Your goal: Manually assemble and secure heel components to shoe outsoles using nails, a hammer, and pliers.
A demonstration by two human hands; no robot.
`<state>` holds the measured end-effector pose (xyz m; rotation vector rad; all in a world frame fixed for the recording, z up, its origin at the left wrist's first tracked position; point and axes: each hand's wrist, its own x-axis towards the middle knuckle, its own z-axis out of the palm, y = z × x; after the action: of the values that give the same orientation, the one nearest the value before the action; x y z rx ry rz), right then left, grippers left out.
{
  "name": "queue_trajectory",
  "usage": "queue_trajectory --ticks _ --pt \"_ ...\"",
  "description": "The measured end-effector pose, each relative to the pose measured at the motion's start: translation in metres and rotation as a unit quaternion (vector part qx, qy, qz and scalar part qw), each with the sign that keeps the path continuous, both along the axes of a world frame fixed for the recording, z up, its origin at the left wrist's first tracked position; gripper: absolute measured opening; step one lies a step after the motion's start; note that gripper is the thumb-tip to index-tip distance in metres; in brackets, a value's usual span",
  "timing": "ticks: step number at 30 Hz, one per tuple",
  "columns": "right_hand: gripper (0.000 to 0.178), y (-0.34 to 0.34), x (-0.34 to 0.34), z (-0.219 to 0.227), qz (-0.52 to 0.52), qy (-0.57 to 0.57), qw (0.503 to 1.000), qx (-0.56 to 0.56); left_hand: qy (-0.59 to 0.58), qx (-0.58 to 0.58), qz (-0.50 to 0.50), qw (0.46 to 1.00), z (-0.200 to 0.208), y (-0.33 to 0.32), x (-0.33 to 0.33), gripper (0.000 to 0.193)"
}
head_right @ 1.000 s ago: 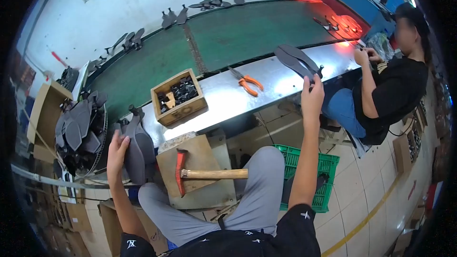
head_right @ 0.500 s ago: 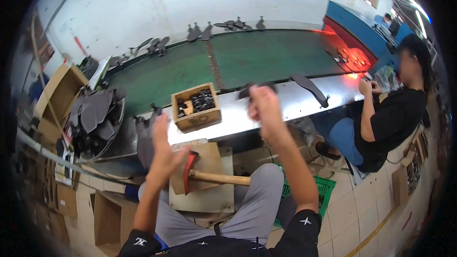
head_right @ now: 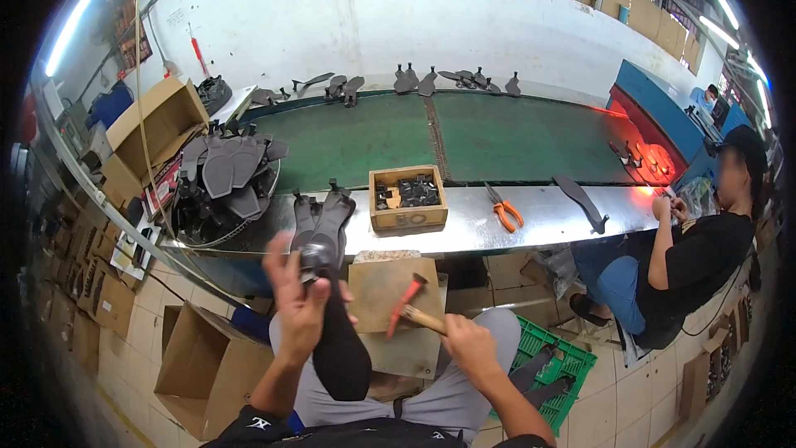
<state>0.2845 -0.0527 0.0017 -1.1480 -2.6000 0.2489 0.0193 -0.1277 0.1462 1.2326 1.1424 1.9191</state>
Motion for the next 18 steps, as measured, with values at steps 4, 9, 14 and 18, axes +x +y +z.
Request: queue_trajectory --ticks 4,9,14,18 --pt "0.031 -0.025 0.052 -0.007 -0.138 0.17 0.974 -0.057 0.179 -0.091 -0.01 0.98 -0.086 0.077 0.005 0.026" --pt "0.015 -0.075 0.091 -0.021 -0.292 0.488 0.78 -0.263 0.367 -0.069 0.147 0.916 -0.153 0.142 -0.023 0.053" --pt "0.021 -0.107 0.105 -0.052 -0.233 0.679 0.63 -0.297 0.555 -0.049 0.142 0.819 -0.115 0.248 -0.062 0.02" --pt "0.023 -0.077 0.089 -0.037 -0.216 0.689 0.634 -0.276 0.776 -0.162 0.106 0.6 -0.12 0.31 -0.076 0.014"
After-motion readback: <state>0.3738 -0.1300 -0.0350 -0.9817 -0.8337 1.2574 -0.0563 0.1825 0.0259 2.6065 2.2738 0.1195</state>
